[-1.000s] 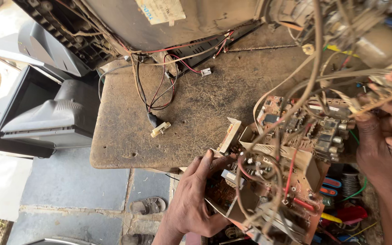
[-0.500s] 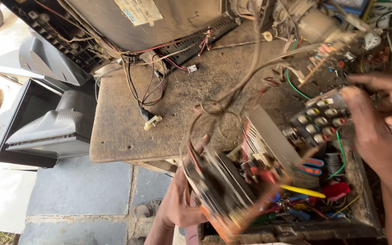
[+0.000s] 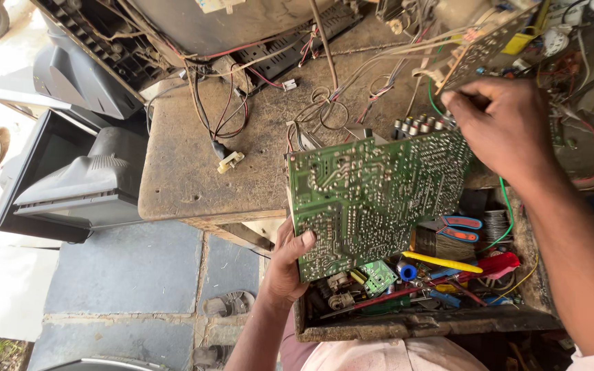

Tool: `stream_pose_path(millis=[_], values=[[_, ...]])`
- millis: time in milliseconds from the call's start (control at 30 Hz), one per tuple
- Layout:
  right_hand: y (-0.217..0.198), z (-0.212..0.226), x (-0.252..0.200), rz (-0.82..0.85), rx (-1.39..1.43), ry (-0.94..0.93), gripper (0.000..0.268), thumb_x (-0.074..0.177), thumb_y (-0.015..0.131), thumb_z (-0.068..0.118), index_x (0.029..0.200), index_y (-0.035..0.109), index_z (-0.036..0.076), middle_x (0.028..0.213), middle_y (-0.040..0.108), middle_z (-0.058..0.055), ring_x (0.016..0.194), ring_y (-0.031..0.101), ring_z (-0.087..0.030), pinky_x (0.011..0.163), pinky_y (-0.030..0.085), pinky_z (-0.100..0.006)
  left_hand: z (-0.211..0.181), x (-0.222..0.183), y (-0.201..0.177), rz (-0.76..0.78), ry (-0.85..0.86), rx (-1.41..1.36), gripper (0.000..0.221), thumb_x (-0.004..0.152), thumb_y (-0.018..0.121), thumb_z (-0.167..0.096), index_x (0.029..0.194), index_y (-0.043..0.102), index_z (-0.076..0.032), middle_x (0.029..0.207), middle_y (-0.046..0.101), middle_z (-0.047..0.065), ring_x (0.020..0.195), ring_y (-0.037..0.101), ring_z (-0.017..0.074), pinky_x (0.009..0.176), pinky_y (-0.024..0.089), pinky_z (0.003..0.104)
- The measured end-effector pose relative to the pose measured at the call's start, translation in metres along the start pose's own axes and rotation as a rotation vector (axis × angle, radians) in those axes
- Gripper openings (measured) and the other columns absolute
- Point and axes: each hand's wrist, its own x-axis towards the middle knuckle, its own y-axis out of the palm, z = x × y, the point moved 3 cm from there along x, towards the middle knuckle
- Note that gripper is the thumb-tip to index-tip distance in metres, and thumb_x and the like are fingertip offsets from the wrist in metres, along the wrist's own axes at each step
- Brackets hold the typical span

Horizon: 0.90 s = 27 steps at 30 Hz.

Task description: The person manipulates the internal circuit board of a television, using a brush, a soldering iron, and pliers to clean and repair the components.

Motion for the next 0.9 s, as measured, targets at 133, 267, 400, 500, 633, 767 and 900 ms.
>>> stream_pose_path(millis=[133,267,400,500,633,767,900], values=[[0.002,-0.009,0.006,-0.012,0.004,-0.062,0.033,0.106,0.073,0.031,0.118,0.073,0.0,0.1,0.075,-0.009,0.085,0.071,-0.018,0.074,0.055,-0.034,-0.003,0.009,0.013,-0.045,-0.021,-0.008,0.077,0.079,0.08,-0.032,0.141,0.052,0.005,0.123,0.067,0.02,0.105,0.069,0.0278,0.091,0.058,0.043],[-0.001,-0.01,-0.016,-0.049,-0.077,-0.199,0.052,0.11,0.068,0.042,0.138,0.059,-0.002,0.128,0.065,-0.019,0.121,0.064,-0.029,0.1,0.052,-0.044,0.001,0.017,0.019,-0.088,-0.062,-0.002,0.076,0.078,0.077,-0.034,0.14,0.054,0.003,0.12,0.068,0.02,0.103,0.07,0.0284,0.089,0.06,0.044],[-0.003,-0.011,-0.044,-0.104,-0.254,-0.323,0.072,0.107,0.065,0.055,0.15,0.05,0.0,0.158,0.041,-0.028,0.152,0.045,-0.042,0.123,0.042,-0.057,0.004,0.021,0.023,-0.078,-0.092,-0.017,0.077,0.078,0.077,-0.036,0.139,0.054,0.004,0.12,0.068,0.02,0.104,0.071,0.0285,0.09,0.06,0.043],[-0.004,-0.014,-0.058,-0.047,-0.217,-0.295,0.088,0.096,0.057,0.067,0.155,0.047,0.002,0.166,0.028,-0.029,0.153,0.037,-0.045,0.124,0.038,-0.062,0.006,0.026,0.024,-0.104,-0.09,-0.024,0.075,0.078,0.077,-0.037,0.137,0.055,0.003,0.119,0.069,0.018,0.102,0.072,0.0275,0.089,0.06,0.042],[-0.008,-0.006,-0.07,0.049,-0.232,-0.486,0.102,0.079,0.06,0.076,0.152,0.044,0.007,0.169,0.015,-0.028,0.156,0.026,-0.046,0.126,0.027,-0.065,0.006,0.031,0.026,-0.093,-0.077,-0.101,0.069,0.083,0.078,-0.037,0.135,0.058,0.004,0.116,0.07,0.017,0.099,0.072,0.0261,0.088,0.06,0.041],[-0.002,0.003,-0.08,0.169,-0.306,-0.545,0.117,0.052,0.075,0.076,0.149,0.042,0.02,0.165,0.012,-0.027,0.152,0.018,-0.047,0.121,0.02,-0.07,0.009,0.036,0.028,-0.119,-0.091,-0.143,0.06,0.086,0.075,-0.036,0.132,0.06,0.001,0.114,0.071,0.014,0.096,0.073,0.0235,0.086,0.06,0.04],[0.005,-0.002,-0.078,0.258,-0.383,-0.462,0.131,0.043,0.09,0.075,0.155,0.038,0.029,0.164,0.012,-0.023,0.151,0.016,-0.046,0.118,0.018,-0.072,0.012,0.039,0.032,-0.122,-0.086,-0.113,0.057,0.088,0.072,-0.037,0.13,0.061,0.001,0.109,0.073,0.015,0.091,0.075,0.0233,0.077,0.061,0.039]])
